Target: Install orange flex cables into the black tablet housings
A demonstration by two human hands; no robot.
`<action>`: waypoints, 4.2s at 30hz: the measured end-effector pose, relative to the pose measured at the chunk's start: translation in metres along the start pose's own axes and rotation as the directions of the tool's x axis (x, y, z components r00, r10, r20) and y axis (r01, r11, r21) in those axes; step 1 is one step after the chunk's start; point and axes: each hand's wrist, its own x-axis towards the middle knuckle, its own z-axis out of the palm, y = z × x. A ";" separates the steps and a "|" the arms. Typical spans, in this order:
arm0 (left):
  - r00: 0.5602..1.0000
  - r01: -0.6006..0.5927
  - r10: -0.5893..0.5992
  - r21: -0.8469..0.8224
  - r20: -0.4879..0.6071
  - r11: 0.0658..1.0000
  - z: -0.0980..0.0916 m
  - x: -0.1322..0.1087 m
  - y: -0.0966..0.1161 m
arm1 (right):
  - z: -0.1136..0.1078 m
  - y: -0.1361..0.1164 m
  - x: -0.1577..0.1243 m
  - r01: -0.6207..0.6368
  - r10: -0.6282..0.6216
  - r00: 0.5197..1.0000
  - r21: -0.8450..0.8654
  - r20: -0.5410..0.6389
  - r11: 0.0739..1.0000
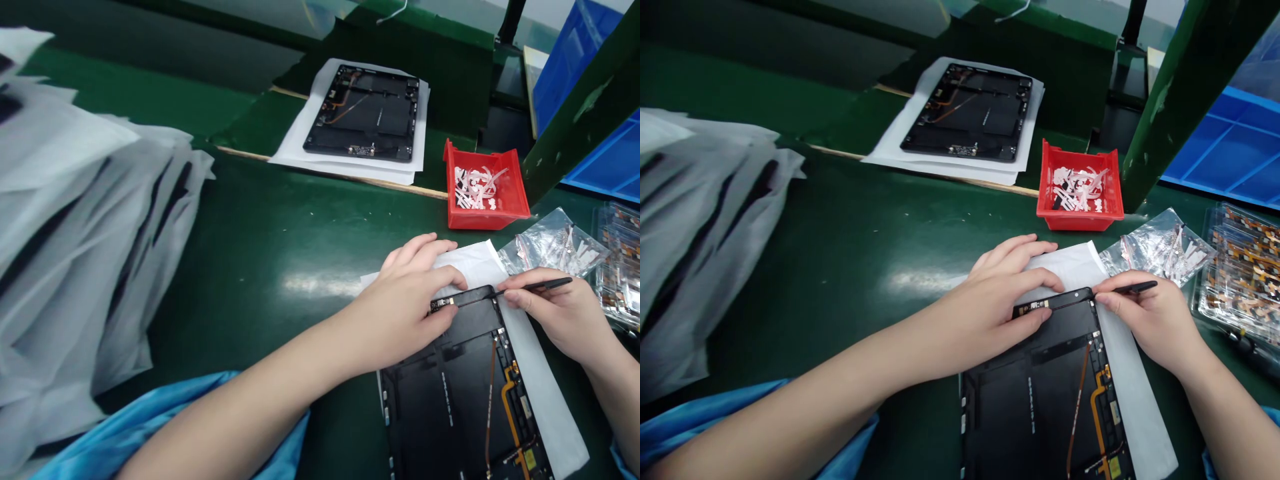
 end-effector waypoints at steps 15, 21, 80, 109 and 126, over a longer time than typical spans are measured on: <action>1.000 0.008 -0.008 -0.010 0.016 1.000 0.000 0.000 0.000 | 0.005 -0.003 0.000 0.016 -0.017 1.000 0.089 0.011 0.996; 1.000 0.009 -0.009 -0.003 0.011 1.000 0.000 0.000 0.000 | 0.004 -0.001 0.000 0.018 -0.019 1.000 0.076 0.012 0.997; 1.000 -0.023 0.023 -0.003 -0.020 1.000 0.004 -0.002 -0.004 | 0.004 0.004 0.001 0.051 -0.053 0.998 0.094 0.019 0.994; 1.000 -0.017 0.017 0.000 -0.025 1.000 0.004 -0.001 -0.004 | 0.004 0.006 0.001 0.040 -0.043 0.999 0.099 0.021 0.994; 0.991 -0.108 0.111 0.052 -0.074 0.993 0.007 -0.005 -0.004 | 0.004 0.007 0.000 0.028 -0.031 0.999 0.117 0.027 0.993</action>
